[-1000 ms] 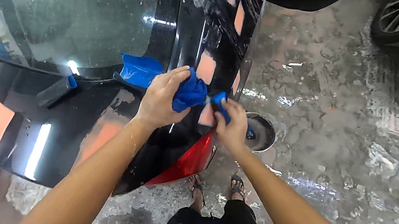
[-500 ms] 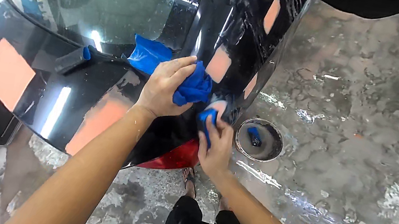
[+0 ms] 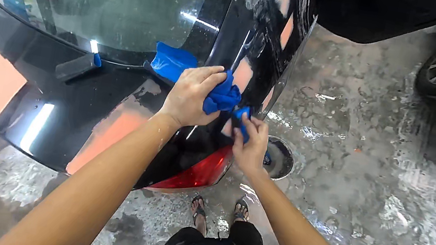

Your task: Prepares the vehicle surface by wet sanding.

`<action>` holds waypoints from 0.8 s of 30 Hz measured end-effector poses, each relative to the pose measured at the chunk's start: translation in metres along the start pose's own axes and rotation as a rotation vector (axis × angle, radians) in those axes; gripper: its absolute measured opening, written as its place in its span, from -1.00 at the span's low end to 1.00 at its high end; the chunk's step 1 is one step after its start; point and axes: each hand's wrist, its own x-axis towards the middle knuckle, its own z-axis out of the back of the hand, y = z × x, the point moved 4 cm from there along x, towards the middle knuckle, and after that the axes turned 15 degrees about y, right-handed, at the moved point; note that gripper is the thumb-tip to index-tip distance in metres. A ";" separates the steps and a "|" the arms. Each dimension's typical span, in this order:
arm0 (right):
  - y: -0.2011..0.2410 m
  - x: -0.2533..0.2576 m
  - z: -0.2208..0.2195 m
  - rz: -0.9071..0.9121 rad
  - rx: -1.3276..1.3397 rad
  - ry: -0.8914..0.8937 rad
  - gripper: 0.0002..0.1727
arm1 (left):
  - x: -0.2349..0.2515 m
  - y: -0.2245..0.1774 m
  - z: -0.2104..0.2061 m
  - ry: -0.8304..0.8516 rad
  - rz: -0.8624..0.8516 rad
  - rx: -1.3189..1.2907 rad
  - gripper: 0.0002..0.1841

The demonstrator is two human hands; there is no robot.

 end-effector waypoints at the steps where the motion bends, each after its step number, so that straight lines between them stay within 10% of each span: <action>1: 0.005 -0.001 -0.002 -0.032 0.003 -0.016 -0.51 | -0.002 -0.001 0.000 -0.004 -0.001 0.002 -0.25; 24: 0.021 -0.033 -0.011 0.013 -0.025 0.017 -0.55 | 0.001 -0.001 0.003 0.027 -0.008 0.011 -0.28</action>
